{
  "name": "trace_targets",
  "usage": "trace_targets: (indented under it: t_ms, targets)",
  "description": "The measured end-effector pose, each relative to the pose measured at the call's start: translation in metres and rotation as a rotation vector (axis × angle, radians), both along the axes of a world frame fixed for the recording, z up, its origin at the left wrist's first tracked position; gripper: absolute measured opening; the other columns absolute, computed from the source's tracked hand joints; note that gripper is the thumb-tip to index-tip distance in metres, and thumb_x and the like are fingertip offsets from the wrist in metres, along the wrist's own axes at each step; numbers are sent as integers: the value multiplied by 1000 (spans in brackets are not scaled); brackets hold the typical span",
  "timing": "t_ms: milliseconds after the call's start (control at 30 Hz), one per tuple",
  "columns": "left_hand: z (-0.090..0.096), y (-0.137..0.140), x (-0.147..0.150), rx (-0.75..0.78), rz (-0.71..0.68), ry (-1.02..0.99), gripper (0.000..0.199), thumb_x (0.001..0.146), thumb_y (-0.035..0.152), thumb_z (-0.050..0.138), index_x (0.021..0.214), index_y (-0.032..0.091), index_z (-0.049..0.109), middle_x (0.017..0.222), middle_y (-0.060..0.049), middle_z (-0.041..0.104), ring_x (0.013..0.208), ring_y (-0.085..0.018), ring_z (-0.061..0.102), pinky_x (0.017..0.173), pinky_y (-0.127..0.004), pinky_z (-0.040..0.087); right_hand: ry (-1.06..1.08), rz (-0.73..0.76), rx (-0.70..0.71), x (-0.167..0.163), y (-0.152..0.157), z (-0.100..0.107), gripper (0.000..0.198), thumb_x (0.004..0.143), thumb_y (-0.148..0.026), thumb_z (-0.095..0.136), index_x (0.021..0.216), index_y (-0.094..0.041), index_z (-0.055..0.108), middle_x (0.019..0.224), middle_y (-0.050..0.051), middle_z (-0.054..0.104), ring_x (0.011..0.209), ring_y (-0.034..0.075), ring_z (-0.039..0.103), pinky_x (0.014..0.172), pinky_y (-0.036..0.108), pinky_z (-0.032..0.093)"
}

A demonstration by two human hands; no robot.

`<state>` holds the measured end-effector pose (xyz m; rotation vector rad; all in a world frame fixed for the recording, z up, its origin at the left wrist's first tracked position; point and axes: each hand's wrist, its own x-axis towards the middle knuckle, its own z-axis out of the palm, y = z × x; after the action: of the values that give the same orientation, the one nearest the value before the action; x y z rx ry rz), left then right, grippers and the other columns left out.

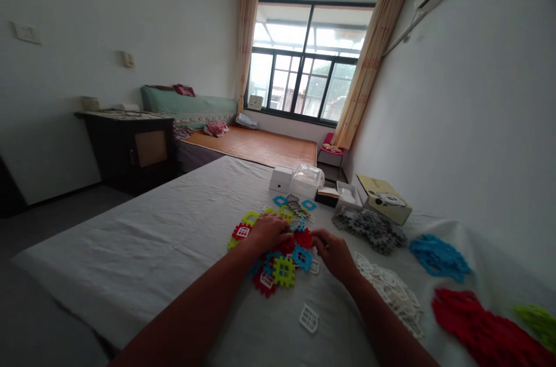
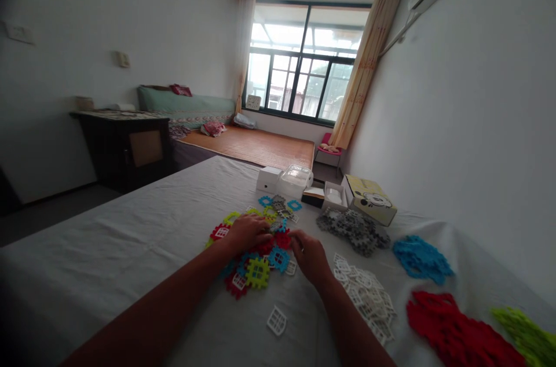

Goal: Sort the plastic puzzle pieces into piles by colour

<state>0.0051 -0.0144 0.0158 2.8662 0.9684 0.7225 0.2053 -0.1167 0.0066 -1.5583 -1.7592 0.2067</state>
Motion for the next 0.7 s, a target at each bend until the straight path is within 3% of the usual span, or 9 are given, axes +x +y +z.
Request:
trace_targets:
  t_ms: [200,367,500,600,700]
  targets:
    - [10,-8,5,57,87,-9,16,83,30,54,81,21,67,83,-7,68,84,-24,60,83,-38,40,25,0,22,-2,1,0,26,85,-33,44,99,-24,64,82,2,68,63,15,61,59,25,48]
    - [18,-16,1,-7,-74,-146,21,88,33,48,90,23,66,89,-4,67,86,-19,59,80,-30,42,134,21,102,-6,-1,8,41,85,-37,48,124,-25,51,115,7,61,71,14,60,59,25,51]
    - [17,-22,2,-32,-176,-147,21,88,33,48,90,23,66,89,-3,67,88,-18,59,80,-29,42,124,91,127,-6,-2,14,29,85,-38,49,106,-26,64,101,5,67,85,17,62,71,27,52]
    - [13,-20,0,-67,-178,-165,22,87,32,50,101,24,65,97,-3,67,93,-18,59,84,-29,43,176,-24,152,17,2,16,29,83,-42,51,95,-23,69,96,6,67,82,18,62,70,29,52]
    - [10,-15,-4,-84,-175,-185,24,86,30,52,107,26,64,105,-3,66,99,-18,58,90,-30,42,400,-267,207,66,5,11,38,75,-48,57,94,-17,67,88,8,66,68,16,60,58,28,52]
